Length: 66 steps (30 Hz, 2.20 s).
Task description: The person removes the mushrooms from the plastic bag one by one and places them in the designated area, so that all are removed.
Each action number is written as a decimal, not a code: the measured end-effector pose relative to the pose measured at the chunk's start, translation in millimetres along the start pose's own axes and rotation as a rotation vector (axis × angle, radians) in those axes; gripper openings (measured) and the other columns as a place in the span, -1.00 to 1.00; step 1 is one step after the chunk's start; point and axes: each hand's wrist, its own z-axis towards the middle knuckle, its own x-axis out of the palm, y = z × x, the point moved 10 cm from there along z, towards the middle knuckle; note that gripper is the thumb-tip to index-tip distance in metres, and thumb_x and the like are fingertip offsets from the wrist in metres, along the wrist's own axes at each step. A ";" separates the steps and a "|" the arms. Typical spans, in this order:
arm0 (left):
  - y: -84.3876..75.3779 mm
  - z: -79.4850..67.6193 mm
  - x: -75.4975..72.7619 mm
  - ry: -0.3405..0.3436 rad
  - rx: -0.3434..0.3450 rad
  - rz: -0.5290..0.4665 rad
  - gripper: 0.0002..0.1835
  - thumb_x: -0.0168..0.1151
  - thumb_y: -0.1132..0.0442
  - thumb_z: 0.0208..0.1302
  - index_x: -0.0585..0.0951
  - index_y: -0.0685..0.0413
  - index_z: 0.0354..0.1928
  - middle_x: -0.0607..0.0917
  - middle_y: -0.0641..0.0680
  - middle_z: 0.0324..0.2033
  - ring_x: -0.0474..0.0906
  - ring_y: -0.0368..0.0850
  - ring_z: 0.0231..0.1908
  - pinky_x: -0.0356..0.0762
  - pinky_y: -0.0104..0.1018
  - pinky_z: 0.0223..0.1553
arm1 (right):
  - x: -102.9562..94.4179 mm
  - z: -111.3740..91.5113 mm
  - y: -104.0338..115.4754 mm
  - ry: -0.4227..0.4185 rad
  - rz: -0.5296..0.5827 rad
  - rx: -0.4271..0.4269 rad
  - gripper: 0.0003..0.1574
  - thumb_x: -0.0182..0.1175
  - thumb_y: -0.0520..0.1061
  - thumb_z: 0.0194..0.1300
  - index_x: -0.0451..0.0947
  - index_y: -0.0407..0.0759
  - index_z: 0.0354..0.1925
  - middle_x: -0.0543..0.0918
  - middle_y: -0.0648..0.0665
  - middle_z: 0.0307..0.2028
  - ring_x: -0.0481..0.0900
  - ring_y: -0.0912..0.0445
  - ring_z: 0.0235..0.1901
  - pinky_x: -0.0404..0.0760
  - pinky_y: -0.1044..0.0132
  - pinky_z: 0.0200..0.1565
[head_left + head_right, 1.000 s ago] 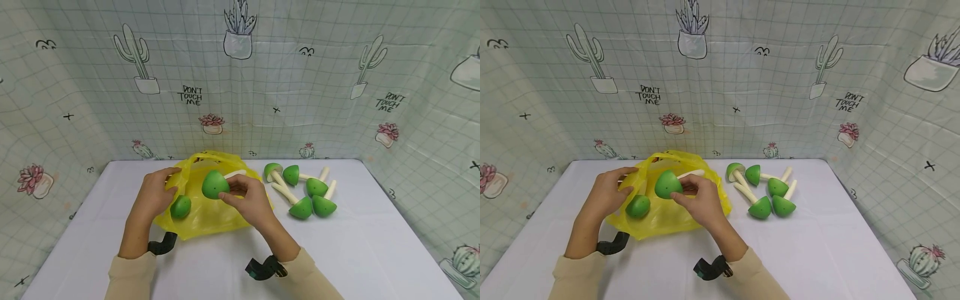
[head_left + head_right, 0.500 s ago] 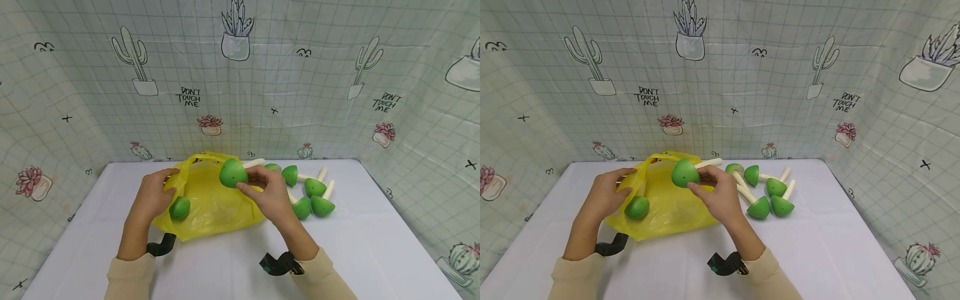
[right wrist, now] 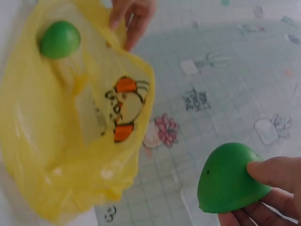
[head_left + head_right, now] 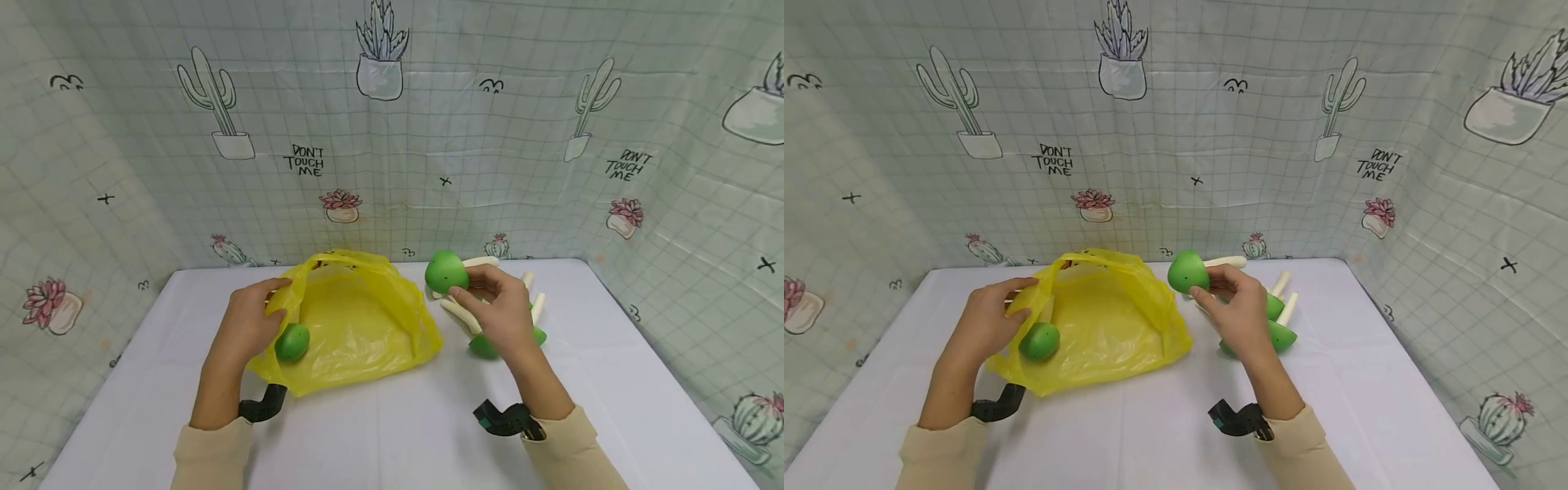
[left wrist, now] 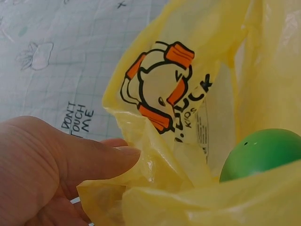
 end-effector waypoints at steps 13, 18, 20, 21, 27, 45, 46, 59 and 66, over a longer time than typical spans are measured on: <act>2.6 0.5 0.9 -0.009 0.013 -0.009 -0.41 0.27 0.52 0.39 0.47 0.30 0.45 0.56 0.43 0.27 0.52 0.35 0.18 0.56 0.25 0.25 | -68.4 -2.0 -35.6 -0.173 -0.153 0.108 -0.61 0.44 -0.27 0.34 0.67 -0.40 0.09 0.72 -0.21 -0.01 0.67 0.33 -0.11 0.64 0.56 0.00; 1.6 1.4 1.0 -0.010 0.018 -0.010 -0.41 0.27 0.52 0.39 0.47 0.30 0.45 0.56 0.43 0.26 0.52 0.35 0.18 0.56 0.24 0.25 | -92.6 -5.2 -47.0 -0.220 -0.209 0.157 -0.58 0.43 -0.23 0.37 0.66 -0.39 0.12 0.71 -0.06 -0.06 0.65 0.39 -0.11 0.61 0.60 0.00; 1.8 1.5 1.2 -0.010 0.015 -0.009 -0.41 0.27 0.52 0.39 0.47 0.30 0.45 0.57 0.43 0.26 0.52 0.35 0.18 0.56 0.25 0.25 | -101.0 -7.2 -51.9 -0.237 -0.228 0.178 -0.58 0.43 -0.23 0.36 0.66 -0.39 0.13 0.71 -0.02 -0.07 0.64 0.41 -0.12 0.61 0.61 -0.01; 1.9 1.4 1.2 -0.010 0.013 -0.009 -0.41 0.27 0.52 0.39 0.47 0.30 0.45 0.56 0.42 0.26 0.52 0.35 0.18 0.55 0.25 0.25 | -105.1 -8.3 -54.5 -0.246 -0.239 0.190 -0.57 0.44 -0.23 0.36 0.66 -0.38 0.13 0.70 0.01 -0.08 0.64 0.41 -0.12 0.60 0.62 -0.02; 2.1 1.3 1.0 -0.010 0.014 -0.006 -0.41 0.27 0.52 0.39 0.47 0.31 0.45 0.56 0.43 0.27 0.50 0.36 0.19 0.54 0.26 0.26 | -126.0 -12.8 -70.6 -0.282 -0.269 0.239 -0.54 0.45 -0.22 0.35 0.65 -0.36 0.16 0.67 0.20 -0.14 0.61 0.45 -0.14 0.58 0.65 -0.04; 1.9 1.8 2.4 0.005 -0.005 0.001 -0.41 0.27 0.50 0.40 0.46 0.30 0.46 0.54 0.43 0.29 0.49 0.37 0.21 0.52 0.27 0.28 | -173.1 -24.1 -113.5 -0.368 -0.311 0.399 -0.46 0.40 -0.14 0.40 0.59 -0.41 0.23 0.63 0.21 -0.18 0.55 0.47 -0.20 0.56 0.69 -0.13; 1.7 1.8 2.5 0.005 -0.005 0.002 -0.41 0.27 0.50 0.40 0.46 0.30 0.46 0.54 0.43 0.29 0.49 0.37 0.21 0.52 0.27 0.28 | -174.5 -24.9 -115.2 -0.371 -0.328 0.410 -0.45 0.40 -0.13 0.41 0.59 -0.40 0.24 0.65 0.17 -0.16 0.54 0.47 -0.21 0.55 0.69 -0.14; 2.4 1.8 3.5 0.002 -0.006 0.001 -0.41 0.27 0.50 0.40 0.46 0.30 0.46 0.54 0.44 0.29 0.50 0.38 0.21 0.53 0.27 0.27 | -180.6 -29.8 -142.5 -0.345 -0.474 0.503 -0.43 0.37 -0.07 0.43 0.59 -0.44 0.23 0.69 -0.40 0.09 0.47 0.41 -0.29 0.46 0.66 -0.34; 1.2 2.2 3.4 0.000 0.000 0.004 -0.41 0.27 0.50 0.40 0.46 0.31 0.45 0.55 0.45 0.28 0.51 0.37 0.19 0.54 0.26 0.26 | -182.2 -33.9 -155.9 -0.346 -0.474 0.530 -0.44 0.38 -0.10 0.42 0.59 -0.46 0.20 0.69 -0.44 0.08 0.51 0.37 -0.32 0.47 0.65 -0.38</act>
